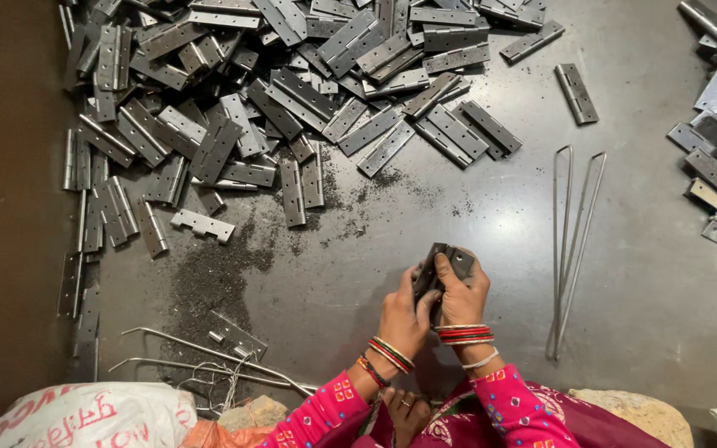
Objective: The person picks up metal hinges from a pile on the floor and stacks them into bundles. They use a long metal rod to move parts and a piece of cardboard to scoop up metal shavings from the floor.
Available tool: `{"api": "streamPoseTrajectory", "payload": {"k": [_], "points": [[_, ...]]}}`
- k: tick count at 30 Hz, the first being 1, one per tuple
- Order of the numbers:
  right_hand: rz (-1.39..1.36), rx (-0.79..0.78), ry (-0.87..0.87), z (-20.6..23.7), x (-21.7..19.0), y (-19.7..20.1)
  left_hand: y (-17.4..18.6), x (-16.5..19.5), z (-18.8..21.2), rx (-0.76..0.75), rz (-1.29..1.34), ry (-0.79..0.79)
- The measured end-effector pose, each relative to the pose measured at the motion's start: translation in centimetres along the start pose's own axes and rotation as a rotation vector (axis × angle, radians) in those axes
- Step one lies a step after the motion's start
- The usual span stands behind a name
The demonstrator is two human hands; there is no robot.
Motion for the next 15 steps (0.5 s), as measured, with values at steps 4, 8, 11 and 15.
{"api": "streamPoseTrajectory", "payload": {"k": [4, 8, 11, 15], "points": [[0.023, -0.06, 0.0, -0.1, -1.3, -0.5, -0.5, -2.5, -0.3, -0.145, 0.181, 0.169], [-0.295, -0.332, -0.178, 0.1, -2.9, -2.1, -1.8, -5.2, 1.1, -0.605, 0.884, 0.604], [-0.12, -0.351, -0.182, 0.0, -3.3, -2.5, -2.0, -5.5, 2.6, -0.818, 1.053, 0.764], [0.199, -0.225, -0.149, -0.4, -2.9, -2.1, -2.1, -5.4, 2.5, -0.75, 0.772, 0.595]]}}
Point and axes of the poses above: each hand's wrist, its own z-axis away from the middle knuckle, its own y-axis out of the back of the hand, x = y × z, the point moved 6 cm from there along -z, towards the middle knuckle, and after that the axes turned 4 degrees about z, right-handed, at the moved point
